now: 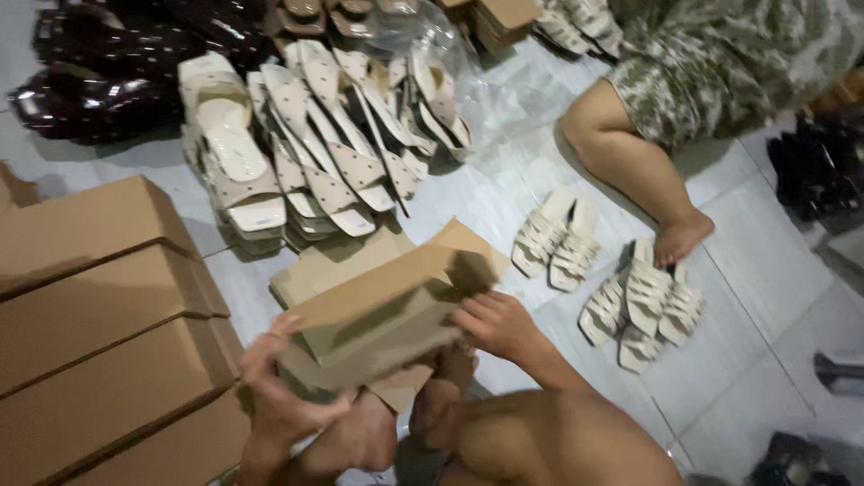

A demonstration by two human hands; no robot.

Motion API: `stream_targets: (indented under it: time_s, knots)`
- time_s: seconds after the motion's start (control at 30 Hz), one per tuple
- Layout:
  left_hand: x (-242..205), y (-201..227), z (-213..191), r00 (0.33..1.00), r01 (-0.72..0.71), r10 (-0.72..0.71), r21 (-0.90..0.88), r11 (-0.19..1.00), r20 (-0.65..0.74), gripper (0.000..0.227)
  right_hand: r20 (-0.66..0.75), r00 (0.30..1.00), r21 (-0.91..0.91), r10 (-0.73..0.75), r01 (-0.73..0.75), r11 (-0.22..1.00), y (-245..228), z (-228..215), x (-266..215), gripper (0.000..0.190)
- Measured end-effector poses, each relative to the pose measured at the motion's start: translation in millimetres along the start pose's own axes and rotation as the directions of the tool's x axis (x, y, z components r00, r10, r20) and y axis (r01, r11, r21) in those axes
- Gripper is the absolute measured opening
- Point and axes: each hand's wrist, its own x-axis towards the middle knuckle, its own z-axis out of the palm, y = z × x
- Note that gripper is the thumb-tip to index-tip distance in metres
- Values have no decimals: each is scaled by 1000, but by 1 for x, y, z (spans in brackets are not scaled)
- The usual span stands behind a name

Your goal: The person sits on the floor and packs pairs of white woven slippers into small cardboard boxes. They place each slipper into a box, close the lid, and then move the box aside. The process is repeated for multiple pairs.

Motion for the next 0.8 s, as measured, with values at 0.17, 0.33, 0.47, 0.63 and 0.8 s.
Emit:
stream_targets:
  time_s: [0.17,0.33,0.47,0.63,0.8]
  knots:
    - [-34,-30,32,947,280,-242,178,943,-211,97,270,954,104,129,-162,981,-31,15,61,47]
    - [-40,-48,39,938,311,-257,241,919,-231,63,-253,966,136,-59,95,986,-21,35,82,35]
    - [-17,-42,33,962,272,-252,446,853,-104,47,8,998,181,57,-57,982,-18,57,78,27]
    - [11,-23,21,957,-69,-166,741,668,238,54,-56,993,96,108,-103,990,-24,77,73,28]
    - [32,-18,20,900,149,-376,652,743,222,29,-207,977,69,42,-28,997,-22,70,75,21]
